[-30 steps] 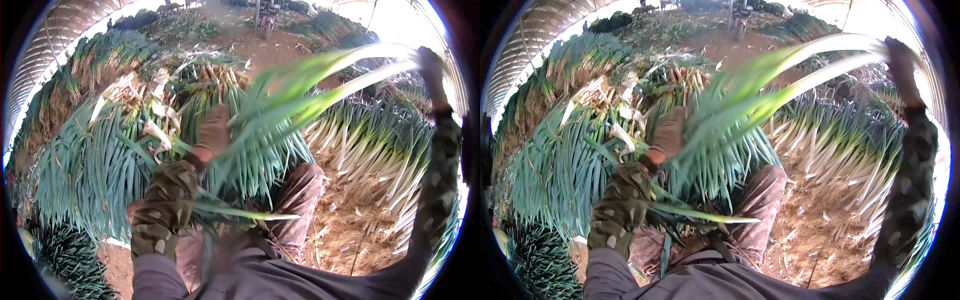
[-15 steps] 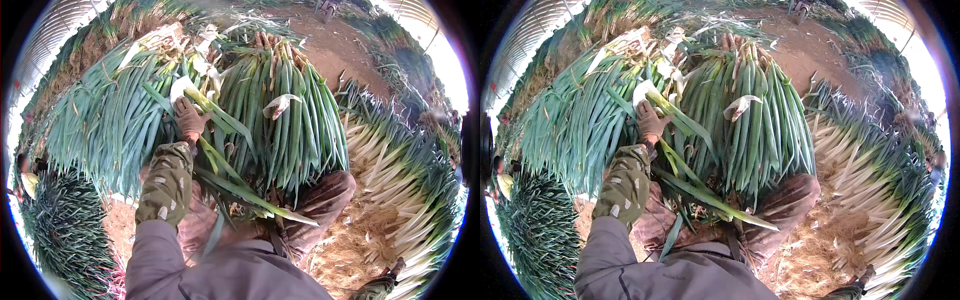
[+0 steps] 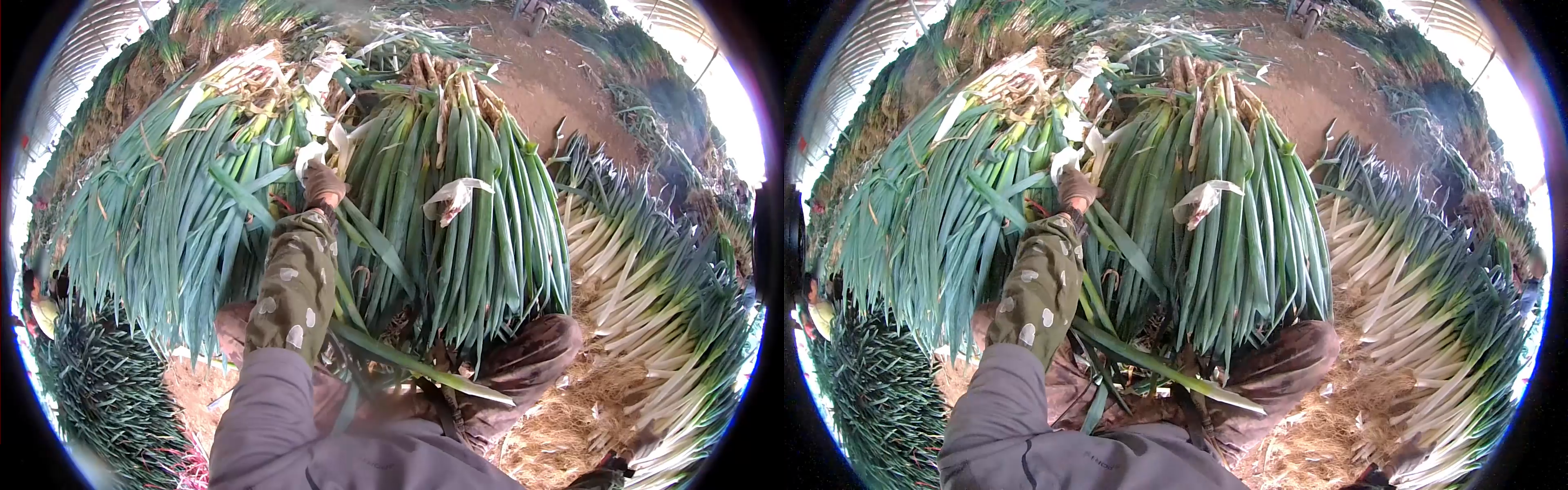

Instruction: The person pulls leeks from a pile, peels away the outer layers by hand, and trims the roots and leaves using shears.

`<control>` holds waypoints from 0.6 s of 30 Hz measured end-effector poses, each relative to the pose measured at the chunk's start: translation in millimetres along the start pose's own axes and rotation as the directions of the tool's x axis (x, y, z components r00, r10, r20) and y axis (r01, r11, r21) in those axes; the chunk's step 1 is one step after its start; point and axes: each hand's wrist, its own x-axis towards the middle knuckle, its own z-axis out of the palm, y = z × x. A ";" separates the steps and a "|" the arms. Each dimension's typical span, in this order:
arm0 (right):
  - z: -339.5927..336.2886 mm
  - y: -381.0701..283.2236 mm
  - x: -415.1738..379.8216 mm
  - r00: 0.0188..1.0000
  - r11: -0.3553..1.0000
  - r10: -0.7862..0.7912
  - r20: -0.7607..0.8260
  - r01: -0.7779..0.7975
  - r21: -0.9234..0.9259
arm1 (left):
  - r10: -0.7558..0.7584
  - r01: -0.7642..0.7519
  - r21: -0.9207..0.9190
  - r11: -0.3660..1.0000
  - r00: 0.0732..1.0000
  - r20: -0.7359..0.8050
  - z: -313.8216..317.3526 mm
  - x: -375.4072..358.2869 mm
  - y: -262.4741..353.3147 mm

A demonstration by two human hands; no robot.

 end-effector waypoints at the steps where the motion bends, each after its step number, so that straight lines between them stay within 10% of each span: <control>1: 9.2 -9.5 -9.9 0.992 0.990 -0.093 -0.086 0.102 0.102 | 0.089 -0.091 -0.035 0.995 0.995 -0.047 2.2 4.8 -6.1; 3: 19.2 -44.5 -35.9 0.986 0.947 -0.159 -0.058 0.169 0.273 | 0.262 -0.277 -0.092 0.956 0.954 -0.148 6.4 10.8 -26.5; 5: -13.1 -146.1 -82.2 0.980 0.912 -0.102 0.169 0.025 0.409 | 0.150 -0.155 -0.059 0.986 0.986 -0.078 13.7 26.0 -36.2; 9: -61.9 -302.9 -157.9 0.916 0.628 -0.396 -0.069 0.325 0.707 | 0.262 -0.261 0.105 0.960 0.965 0.008 7.0 16.2 -33.6; 11: -93.9 -354.0 -191.5 0.877 0.574 -0.475 0.073 0.245 0.782 | 0.476 -0.477 0.223 0.850 0.877 0.061 -16.1 -26.2 -21.4; 13: -111.6 -395.4 -220.5 0.781 0.309 -0.618 -0.088 0.345 0.886 | 0.833 -0.843 0.327 0.427 0.507 0.221 -33.6 -89.4 -9.3; 14: -125.4 -416.2 -235.0 0.739 0.227 -0.673 -0.044 0.263 0.938 | 0.926 -0.877 0.475 -0.072 0.119 0.359 -42.7 -130.0 -2.4; 18: -114.8 -434.3 -280.0 0.633 0.166 -0.773 0.047 0.130 0.978 | 0.596 -0.953 -0.079 -0.291 -0.246 0.764 -91.5 -285.7 2.7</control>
